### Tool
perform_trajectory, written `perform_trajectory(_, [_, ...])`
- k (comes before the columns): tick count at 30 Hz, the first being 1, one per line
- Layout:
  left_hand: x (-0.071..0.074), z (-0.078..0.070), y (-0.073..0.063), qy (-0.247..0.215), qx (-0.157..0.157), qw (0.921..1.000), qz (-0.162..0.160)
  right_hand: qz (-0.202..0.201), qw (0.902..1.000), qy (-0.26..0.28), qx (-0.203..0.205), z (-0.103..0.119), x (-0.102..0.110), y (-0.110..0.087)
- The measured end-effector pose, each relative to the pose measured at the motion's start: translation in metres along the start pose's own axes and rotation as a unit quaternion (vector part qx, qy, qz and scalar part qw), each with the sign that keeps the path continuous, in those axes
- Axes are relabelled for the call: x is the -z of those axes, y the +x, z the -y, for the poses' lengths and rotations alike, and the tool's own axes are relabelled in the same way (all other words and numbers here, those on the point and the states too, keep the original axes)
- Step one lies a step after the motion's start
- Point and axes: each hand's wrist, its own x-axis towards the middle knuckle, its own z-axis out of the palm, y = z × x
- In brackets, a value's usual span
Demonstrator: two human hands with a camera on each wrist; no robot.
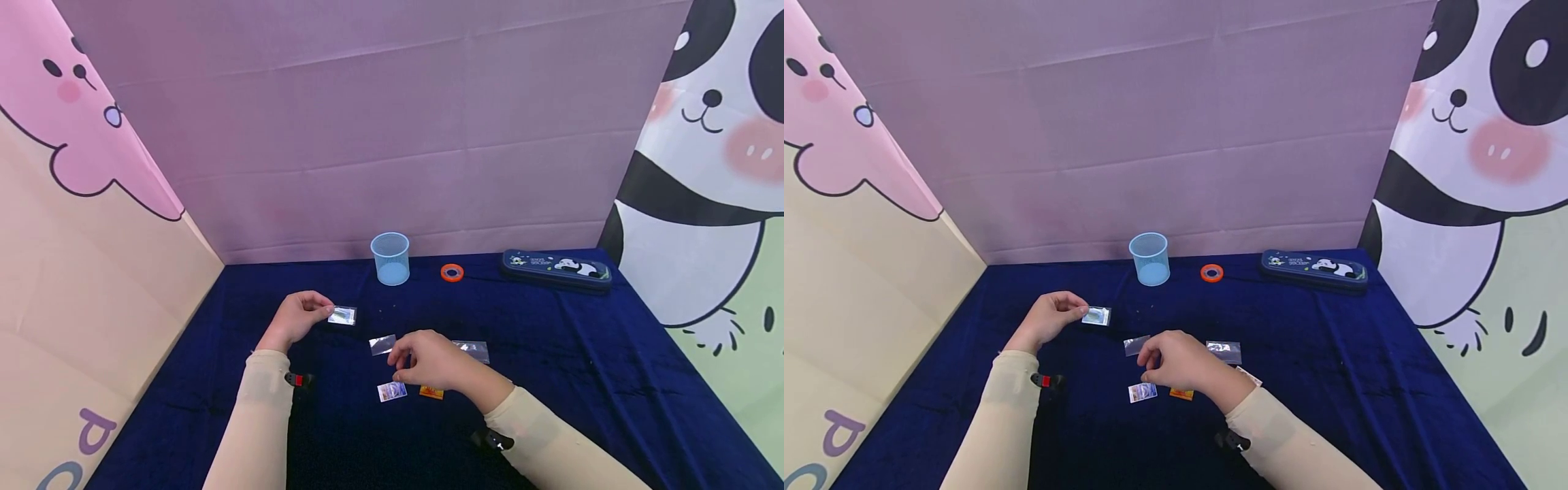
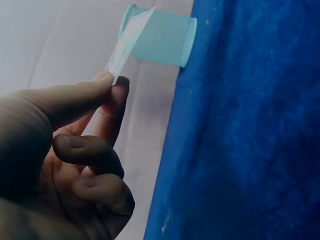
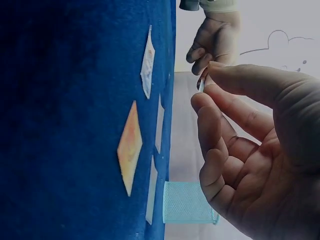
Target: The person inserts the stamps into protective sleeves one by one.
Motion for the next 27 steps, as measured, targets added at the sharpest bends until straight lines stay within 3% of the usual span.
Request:
perform_trajectory(15, [-0.006,0.015,0.004,0.036,0.026,0.9987,0.024,0.008,0.9975,-0.069,0.011,-0.01,-0.015,0.004])
perform_trajectory(27, [-0.007,0.019,0.004,0.063,0.039,0.9961,0.048,0.029,0.9953,-0.091,-0.011,-0.008,-0.017,0.002])
